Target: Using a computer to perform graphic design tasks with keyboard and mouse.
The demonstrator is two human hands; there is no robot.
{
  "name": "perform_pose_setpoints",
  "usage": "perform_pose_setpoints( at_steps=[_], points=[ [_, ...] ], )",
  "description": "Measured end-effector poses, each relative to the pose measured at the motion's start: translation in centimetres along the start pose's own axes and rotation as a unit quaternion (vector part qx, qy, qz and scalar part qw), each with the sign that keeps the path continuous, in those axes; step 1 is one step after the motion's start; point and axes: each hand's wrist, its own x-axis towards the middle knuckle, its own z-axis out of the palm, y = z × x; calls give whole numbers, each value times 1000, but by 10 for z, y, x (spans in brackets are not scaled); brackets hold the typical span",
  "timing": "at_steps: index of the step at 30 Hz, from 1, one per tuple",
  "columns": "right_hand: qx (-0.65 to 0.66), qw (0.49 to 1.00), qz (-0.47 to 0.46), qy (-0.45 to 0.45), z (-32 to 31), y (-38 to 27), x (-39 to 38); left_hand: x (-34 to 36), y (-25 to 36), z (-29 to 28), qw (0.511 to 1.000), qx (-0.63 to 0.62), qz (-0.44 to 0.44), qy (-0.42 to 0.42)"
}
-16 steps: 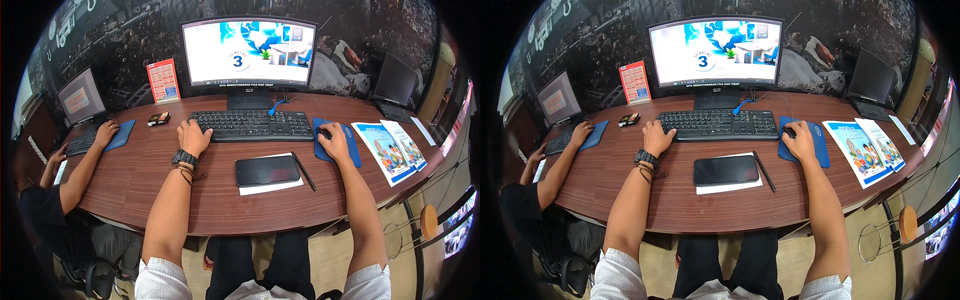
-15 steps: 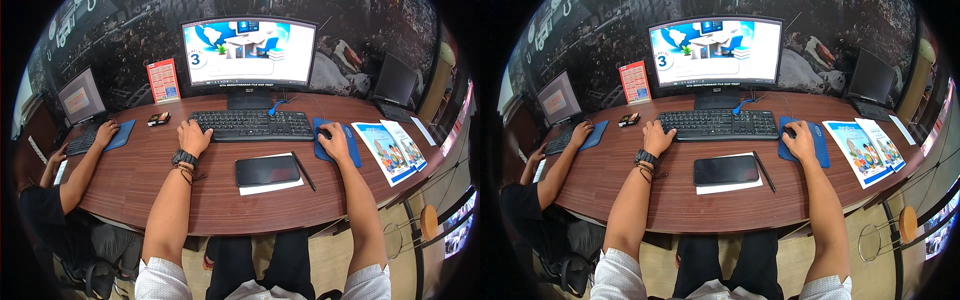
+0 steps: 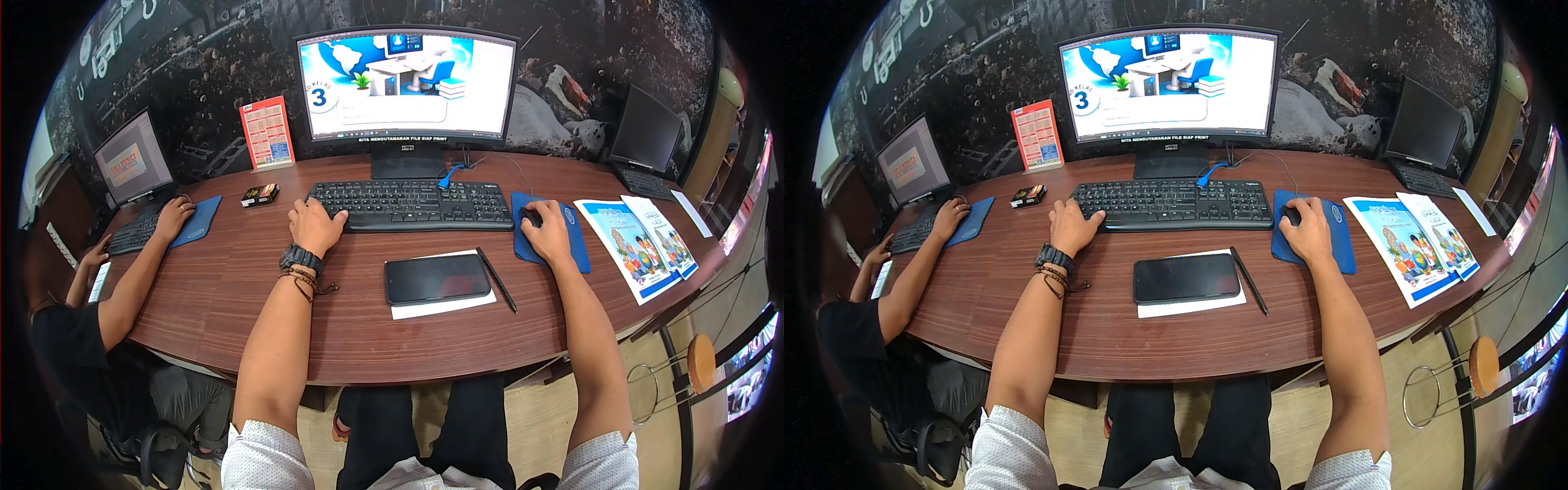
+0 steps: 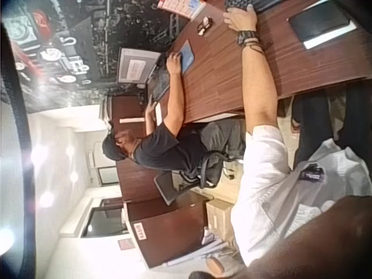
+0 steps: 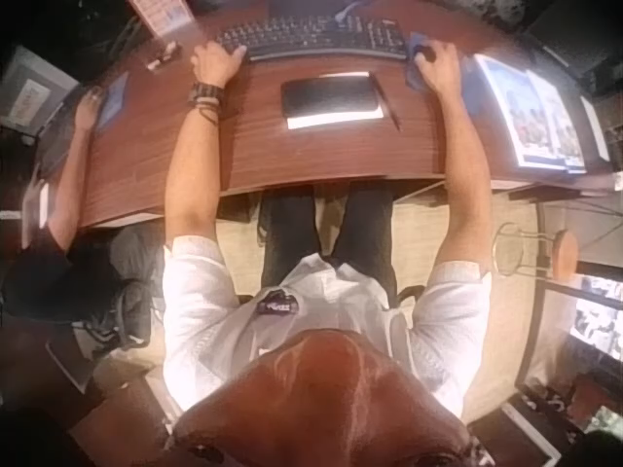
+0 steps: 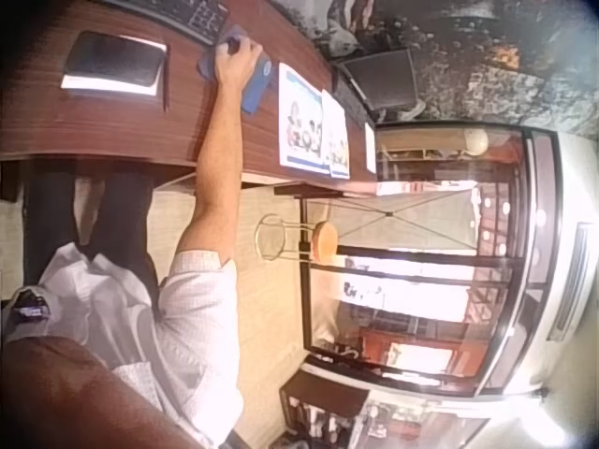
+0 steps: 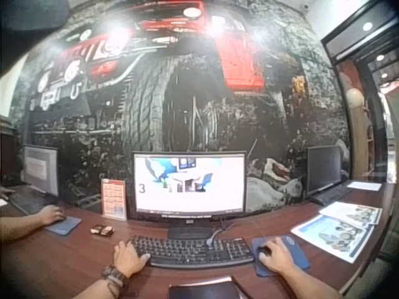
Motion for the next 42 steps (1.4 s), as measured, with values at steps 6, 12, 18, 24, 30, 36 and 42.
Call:
perform_pose_setpoints(
  at_steps=[6, 12, 18, 24, 30, 36, 42],
  points=[
    [-5, 1000, 8, 1, -1, -2, -1, -1, 1, -2, 1000, 1, -2, 4],
    [-10, 1000, 11, 1, -1, -1, 0, -1, 1, -2, 1000, -8, 0, 9],
    [-4, 1000, 4, 4, 0, 0, 0, 1, 1, -2, 1000, -4, -6, 9],
    [-2, 1000, 2, 7, -1, -1, 0, 0, 2, -3, 1000, -7, -6, 4],
    [2, 1000, 4, 3, -1, -3, 0, 1, 1, -2, 1000, -4, -6, 7],
    [5, 1000, -4, 4, -1, 0, 0, 0, 2, -3, 1000, -6, -4, 3],
    [1, 1000, -5, 4, -1, -1, 0, -1, 2, -3, 1000, -4, -3, 4]
  ],
)
